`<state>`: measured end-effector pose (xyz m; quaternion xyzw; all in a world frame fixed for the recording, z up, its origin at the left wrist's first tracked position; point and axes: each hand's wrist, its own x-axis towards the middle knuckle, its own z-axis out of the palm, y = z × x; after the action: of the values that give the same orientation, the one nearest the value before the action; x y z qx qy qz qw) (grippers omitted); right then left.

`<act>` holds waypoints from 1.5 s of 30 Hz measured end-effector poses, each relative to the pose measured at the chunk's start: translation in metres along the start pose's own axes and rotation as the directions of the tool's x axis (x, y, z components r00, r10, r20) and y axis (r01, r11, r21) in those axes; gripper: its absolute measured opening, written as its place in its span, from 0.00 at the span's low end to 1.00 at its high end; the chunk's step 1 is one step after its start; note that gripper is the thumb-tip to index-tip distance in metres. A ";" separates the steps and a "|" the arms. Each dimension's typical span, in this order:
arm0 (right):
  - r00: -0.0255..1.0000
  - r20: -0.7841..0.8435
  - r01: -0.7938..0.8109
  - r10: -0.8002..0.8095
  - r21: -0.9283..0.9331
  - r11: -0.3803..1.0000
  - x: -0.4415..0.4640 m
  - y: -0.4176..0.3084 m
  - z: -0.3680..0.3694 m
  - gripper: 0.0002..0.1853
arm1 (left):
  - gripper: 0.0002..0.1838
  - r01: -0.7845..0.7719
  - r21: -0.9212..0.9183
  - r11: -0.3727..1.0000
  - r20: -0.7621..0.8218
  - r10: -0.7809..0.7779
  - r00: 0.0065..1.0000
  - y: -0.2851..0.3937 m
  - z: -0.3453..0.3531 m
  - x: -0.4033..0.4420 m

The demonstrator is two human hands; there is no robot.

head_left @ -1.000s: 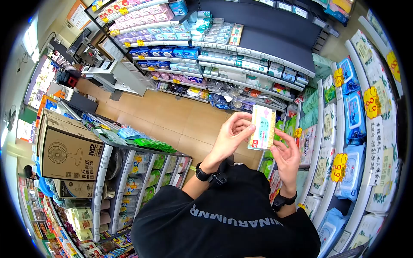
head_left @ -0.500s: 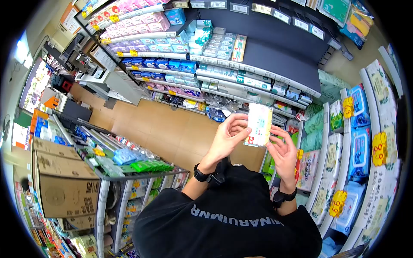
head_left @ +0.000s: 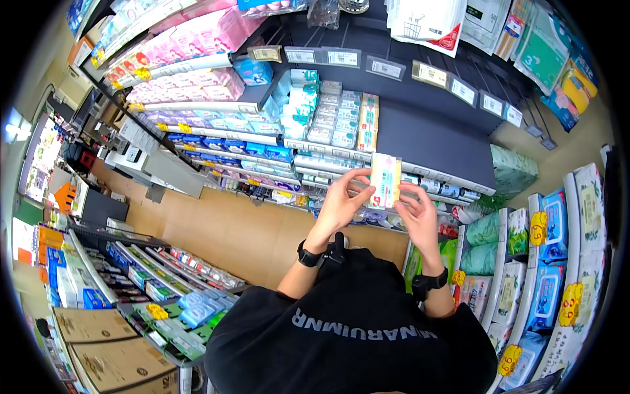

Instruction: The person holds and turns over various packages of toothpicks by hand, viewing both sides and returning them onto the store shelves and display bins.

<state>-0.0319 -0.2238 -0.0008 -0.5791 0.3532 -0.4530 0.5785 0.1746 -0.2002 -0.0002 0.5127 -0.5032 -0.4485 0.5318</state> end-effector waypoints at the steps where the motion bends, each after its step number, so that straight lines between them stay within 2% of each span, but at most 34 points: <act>1: 1.000 -0.006 0.003 -0.003 -0.001 1.000 0.015 0.008 0.001 0.17 | 0.21 -0.033 0.053 0.998 -0.008 0.033 0.999 -0.004 -0.005 0.016; 6: 0.998 -0.060 0.025 -0.032 -0.110 0.994 0.086 0.043 0.001 0.16 | 0.22 -0.056 0.195 0.979 -0.006 0.059 0.998 -0.034 -0.024 0.092; 9: 0.996 -0.070 0.038 -0.046 -0.111 0.993 0.134 0.070 -0.007 0.14 | 0.21 -0.066 0.213 0.975 -0.007 0.069 0.998 -0.058 -0.032 0.138; 11: 0.997 -0.074 0.021 -0.038 -0.223 0.975 0.164 0.082 -0.011 0.14 | 0.21 -0.064 0.209 0.976 -0.010 0.067 0.998 -0.076 -0.036 0.170; 13: 0.992 -0.105 0.050 -0.077 -0.235 0.971 0.195 0.092 -0.012 0.14 | 0.20 -0.024 0.179 0.984 -0.051 0.034 0.998 -0.087 -0.040 0.202; 16: 0.989 -0.131 0.029 -0.072 -0.305 0.952 0.239 0.103 -0.015 0.15 | 0.20 -0.072 0.188 0.979 -0.050 0.082 0.995 -0.132 -0.047 0.258; 19: 0.974 -0.176 0.064 -0.140 -0.381 0.923 0.283 0.129 -0.022 0.15 | 0.20 -0.081 0.178 0.981 -0.033 0.089 0.996 -0.129 -0.050 0.292; 20: 0.982 -0.175 -0.005 -0.067 -0.380 0.925 0.295 0.132 -0.024 0.16 | 0.20 -0.067 0.202 0.977 -0.019 0.073 0.997 -0.134 -0.051 0.306; 23: 0.973 -0.211 0.005 -0.094 -0.390 0.921 0.334 0.160 -0.033 0.16 | 0.19 -0.072 0.195 0.978 0.002 0.073 0.997 -0.148 -0.055 0.339; 24: 0.973 -0.215 -0.026 -0.077 -0.436 0.899 0.341 0.162 -0.035 0.17 | 0.19 -0.077 0.267 0.961 0.030 0.071 0.997 -0.150 -0.057 0.349; 25: 0.973 -0.220 -0.027 -0.077 -0.434 0.900 0.349 0.165 -0.036 0.17 | 0.19 -0.083 0.338 0.938 0.058 0.067 0.996 -0.153 -0.058 0.356; 28: 0.980 -0.190 -0.144 0.052 -0.514 0.846 0.366 0.172 -0.038 0.19 | 0.17 -0.059 0.338 0.939 0.031 0.052 0.998 -0.155 -0.056 0.365; 29: 0.980 -0.193 -0.144 0.050 -0.514 0.846 0.368 0.172 -0.037 0.19 | 0.16 -0.035 0.361 0.932 0.030 0.026 0.999 -0.161 -0.056 0.370; 31: 0.991 -0.134 -0.083 -0.006 -0.647 0.758 0.372 0.173 -0.036 0.18 | 0.16 -0.026 0.338 0.941 0.038 0.014 0.999 -0.187 -0.055 0.384; 33: 0.990 -0.135 -0.063 -0.035 -0.655 0.753 0.379 0.188 -0.039 0.17 | 0.15 -0.096 0.332 0.938 -0.017 0.107 0.994 -0.197 -0.053 0.387; 35: 0.988 -0.136 -0.045 -0.076 -0.717 0.695 0.382 0.201 -0.039 0.17 | 0.17 -0.105 0.357 0.928 0.010 0.109 0.994 -0.203 -0.055 0.389; 40: 0.983 -0.179 -0.099 -0.040 -0.701 0.706 0.380 0.201 -0.031 0.18 | 0.18 -0.145 0.350 0.925 0.048 0.137 0.989 -0.224 -0.060 0.398; 43: 0.980 -0.194 -0.115 -0.036 -0.712 0.693 0.375 0.192 -0.027 0.19 | 0.17 -0.111 0.347 0.931 0.063 0.095 0.994 -0.202 -0.059 0.382; 45: 0.980 -0.197 -0.124 -0.034 -0.734 0.668 0.374 0.190 -0.025 0.19 | 0.15 -0.141 0.460 0.877 -0.009 0.163 0.987 -0.185 -0.056 0.369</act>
<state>0.0936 -0.5973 -0.1473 -0.7081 0.5757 -0.3099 0.2666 0.2716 -0.5747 -0.1549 0.5929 -0.6206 -0.2620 0.4412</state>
